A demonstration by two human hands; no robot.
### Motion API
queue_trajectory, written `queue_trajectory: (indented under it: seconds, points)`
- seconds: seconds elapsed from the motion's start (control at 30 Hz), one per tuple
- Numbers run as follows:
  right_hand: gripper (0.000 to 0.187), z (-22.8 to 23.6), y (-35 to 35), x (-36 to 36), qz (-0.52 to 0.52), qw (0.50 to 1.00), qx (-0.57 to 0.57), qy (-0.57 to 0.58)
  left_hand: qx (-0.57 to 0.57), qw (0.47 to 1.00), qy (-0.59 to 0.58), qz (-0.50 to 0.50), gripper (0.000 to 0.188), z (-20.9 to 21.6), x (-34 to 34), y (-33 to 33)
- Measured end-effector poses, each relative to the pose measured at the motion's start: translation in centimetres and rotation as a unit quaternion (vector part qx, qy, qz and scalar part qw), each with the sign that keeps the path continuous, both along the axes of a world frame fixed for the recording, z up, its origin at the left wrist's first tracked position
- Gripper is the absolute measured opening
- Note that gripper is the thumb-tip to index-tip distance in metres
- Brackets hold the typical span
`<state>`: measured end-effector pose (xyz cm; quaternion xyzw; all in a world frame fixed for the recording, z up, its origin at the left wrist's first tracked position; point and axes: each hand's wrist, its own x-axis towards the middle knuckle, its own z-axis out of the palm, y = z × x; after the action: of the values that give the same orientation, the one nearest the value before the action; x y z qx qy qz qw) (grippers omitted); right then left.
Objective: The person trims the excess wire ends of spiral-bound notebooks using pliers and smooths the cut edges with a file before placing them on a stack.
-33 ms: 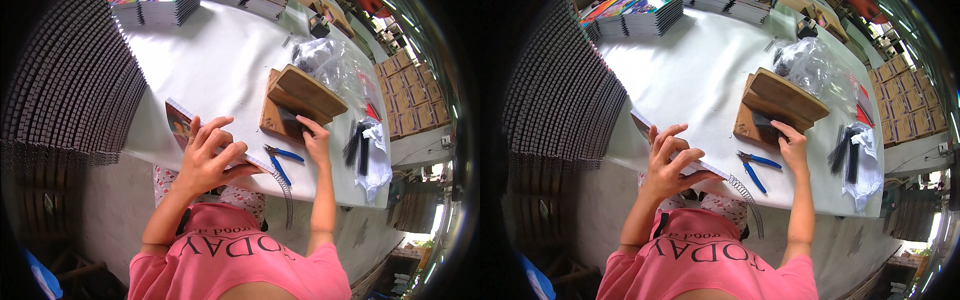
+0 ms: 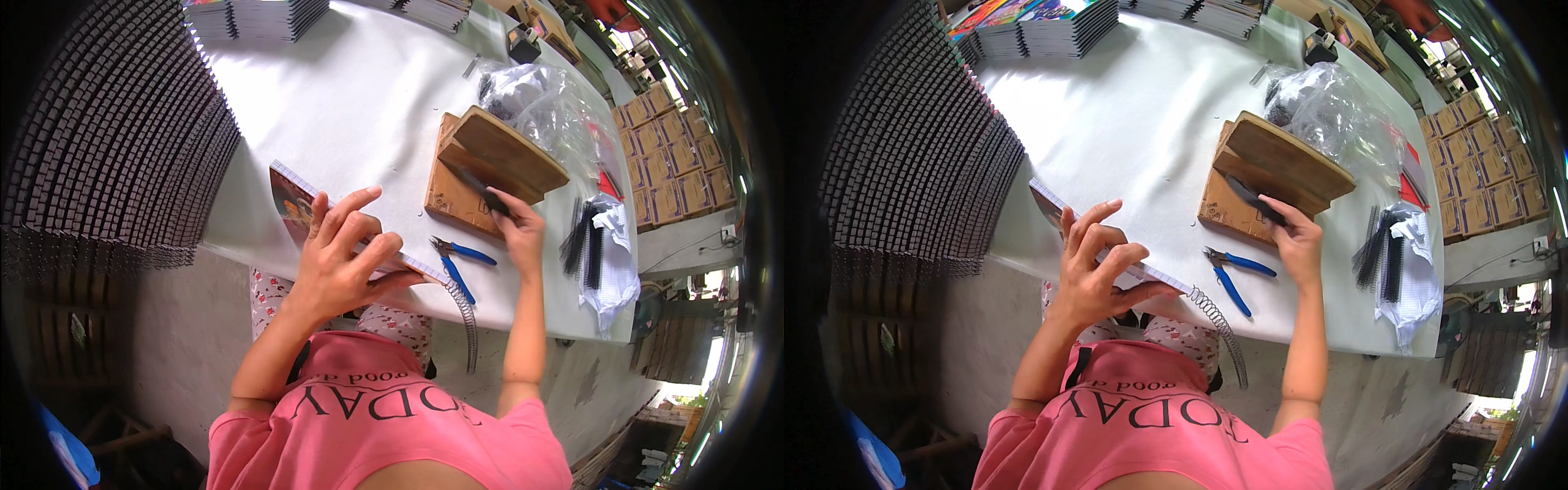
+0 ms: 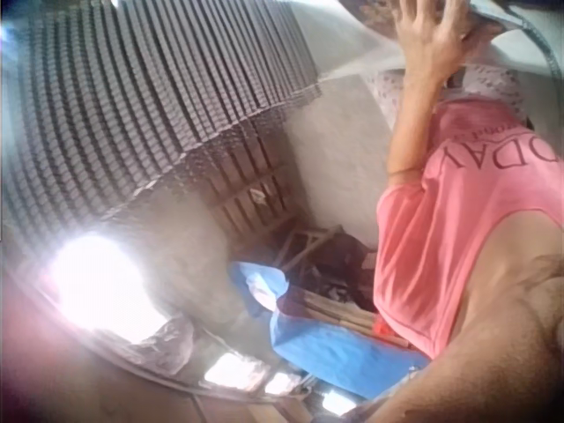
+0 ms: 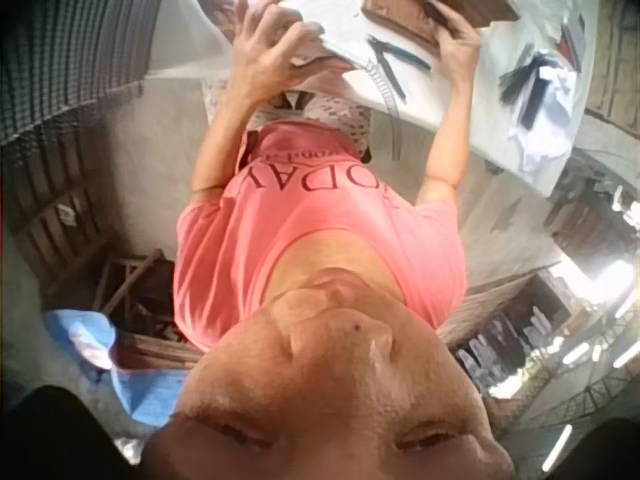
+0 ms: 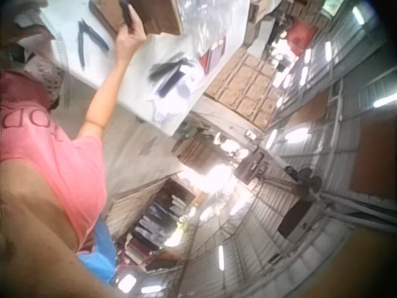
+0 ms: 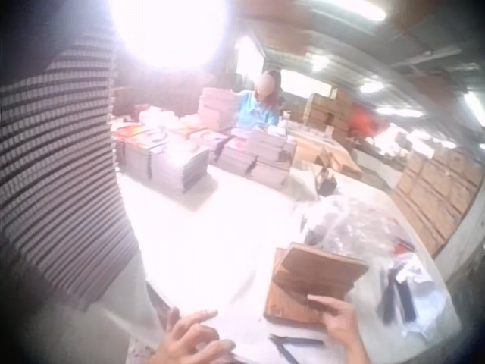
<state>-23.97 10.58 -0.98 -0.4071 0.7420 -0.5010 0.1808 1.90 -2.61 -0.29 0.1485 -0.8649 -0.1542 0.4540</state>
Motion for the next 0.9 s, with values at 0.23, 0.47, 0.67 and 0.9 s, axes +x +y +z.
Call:
queue_trajectory:
  seconds: [0.23,0.47,0.67,0.9]
  points:
    - [0.013,2.8,-1.7,4.5,0.321,0.934,-0.126,-0.090,0.015,1.000,-0.007,0.023,0.046,0.5,-0.3,0.6]
    - [0.014,4.2,-3.3,5.1,0.261,0.958,-0.107,-0.046,0.048,0.999,0.005,0.006,0.048,0.6,-0.3,-0.1]
    - [0.011,4.6,-5.1,6.0,0.287,0.953,-0.091,0.022,0.093,0.994,0.061,-0.023,0.077,-0.1,-0.3,-0.3]
    - [0.023,3.9,-6.6,7.1,0.234,0.967,-0.097,0.007,0.028,0.993,-0.034,0.113,0.068,1.4,2.0,-3.5]
